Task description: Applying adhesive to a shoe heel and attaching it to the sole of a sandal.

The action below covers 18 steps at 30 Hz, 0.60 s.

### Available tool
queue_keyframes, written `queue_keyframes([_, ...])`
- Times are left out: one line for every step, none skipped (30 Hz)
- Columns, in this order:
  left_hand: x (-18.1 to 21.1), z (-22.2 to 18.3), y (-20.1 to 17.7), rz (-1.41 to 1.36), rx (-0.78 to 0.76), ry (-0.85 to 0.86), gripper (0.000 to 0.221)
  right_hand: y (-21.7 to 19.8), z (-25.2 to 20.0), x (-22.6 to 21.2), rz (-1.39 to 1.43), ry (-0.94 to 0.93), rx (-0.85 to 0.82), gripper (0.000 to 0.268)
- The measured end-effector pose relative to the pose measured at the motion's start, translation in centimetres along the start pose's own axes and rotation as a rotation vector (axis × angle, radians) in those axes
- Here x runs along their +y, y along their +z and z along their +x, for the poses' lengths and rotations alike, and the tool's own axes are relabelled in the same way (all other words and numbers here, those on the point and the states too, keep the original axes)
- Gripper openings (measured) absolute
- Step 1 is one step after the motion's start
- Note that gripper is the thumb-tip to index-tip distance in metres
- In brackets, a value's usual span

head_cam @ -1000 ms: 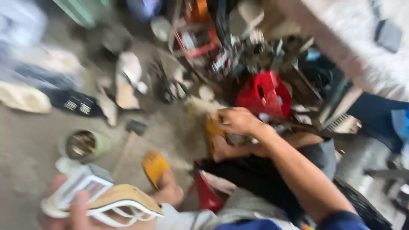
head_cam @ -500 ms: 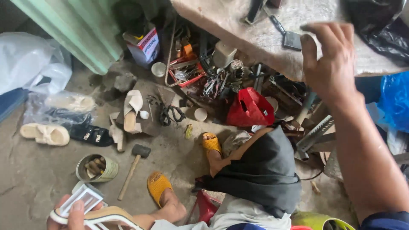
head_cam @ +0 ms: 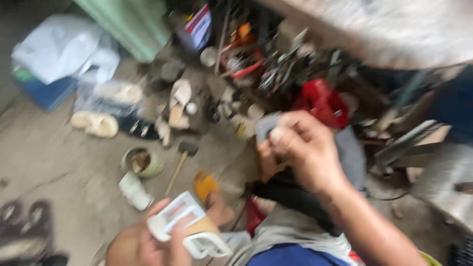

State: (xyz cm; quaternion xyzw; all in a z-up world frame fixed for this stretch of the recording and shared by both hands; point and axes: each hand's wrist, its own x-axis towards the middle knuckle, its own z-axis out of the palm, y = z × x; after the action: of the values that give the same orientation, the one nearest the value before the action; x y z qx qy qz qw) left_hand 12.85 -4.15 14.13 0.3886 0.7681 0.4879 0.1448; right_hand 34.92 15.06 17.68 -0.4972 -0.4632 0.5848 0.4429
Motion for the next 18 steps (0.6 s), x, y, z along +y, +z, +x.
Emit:
queue_keyframes([3.5, -1.1, 2.2, -0.364, 0.247, -0.252, 0.040, 1.6, -1.4, 2.9, 0.324, 0.210, -0.083, 0.015])
queue_keyframes([3.4, -1.3, 1.7, -0.332, 0.260, -0.259, 0.040, 2.7, -2.3, 4.4, 0.339, 0.237, -0.099, 0.015])
queue_keyframes([3.5, -1.4, 1.3, -0.265, 0.183, -0.166, 0.042, 3.5, -3.1, 5.7, 0.457, 0.310, -0.166, 0.015])
queue_keyframes([3.7, -1.4, 1.0, -0.198, 0.103, -0.076, 0.045, 4.4, -4.0, 7.0, 0.576, 0.384, -0.230, 0.016])
queue_keyframes([4.0, -1.4, 1.1, -0.182, 0.107, -0.085, 0.045, 4.9, -4.6, 7.0, 0.582, 0.400, -0.237, 0.016])
queue_keyframes([4.2, -1.4, 1.1, -0.193, 0.103, -0.057, 0.045, 5.5, -5.2, 7.1, 0.577, 0.411, -0.277, 0.015])
queue_keyframes([4.4, -1.4, 1.5, -0.209, 0.099, -0.030, 0.045, 5.8, -5.8, 7.2, 0.567, 0.420, -0.316, 0.013])
queue_keyframes([4.3, -1.4, 1.5, -0.198, 0.103, -0.040, 0.045, 5.9, -6.3, 7.5, 0.568, 0.434, -0.321, 0.013])
queue_keyframes([4.1, -1.3, 1.4, -0.131, 0.096, -0.002, 0.046, 6.1, -6.9, 7.8, 0.535, 0.425, -0.318, 0.017])
queue_keyframes([4.1, -1.2, 1.3, -0.064, 0.088, 0.036, 0.046, 6.3, -7.4, 7.9, 0.501, 0.416, -0.315, 0.020])
queue_keyframes([3.7, -1.2, 1.4, -0.058, 0.093, 0.031, 0.046, 6.3, -7.9, 7.8, 0.501, 0.423, -0.321, 0.020])
queue_keyframes([3.4, -1.3, 1.5, -0.076, 0.080, 0.022, 0.047, 6.2, -8.3, 7.6, 0.478, 0.357, -0.344, 0.020])
queue_keyframes([3.1, -1.1, 1.6, -0.095, 0.067, 0.015, 0.047, 6.3, -8.6, 7.4, 0.456, 0.291, -0.365, 0.021])
queue_keyframes([2.5, -0.9, 1.6, -0.089, 0.071, 0.011, 0.047, 6.5, -8.7, 6.9, 0.457, 0.297, -0.370, 0.021])
queue_keyframes([2.0, -0.8, 1.5, -0.177, 0.034, -0.014, 0.053, 6.8, -8.9, 6.4, 0.437, 0.181, -0.410, 0.018])
queue_keyframes([1.4, -0.6, 1.4, -0.264, -0.002, -0.040, 0.059, 7.1, -9.1, 5.9, 0.416, 0.065, -0.448, 0.017])
queue_keyframes([0.3, -0.6, 1.6, -0.253, 0.005, -0.040, 0.059, 7.1, -9.2, 6.0, 0.425, 0.070, -0.457, 0.017])
queue_keyframes([-0.8, -0.6, 1.7, -0.507, -0.060, -0.097, 0.066, 7.0, -9.3, 6.1, 0.222, -0.044, -0.465, 0.018])
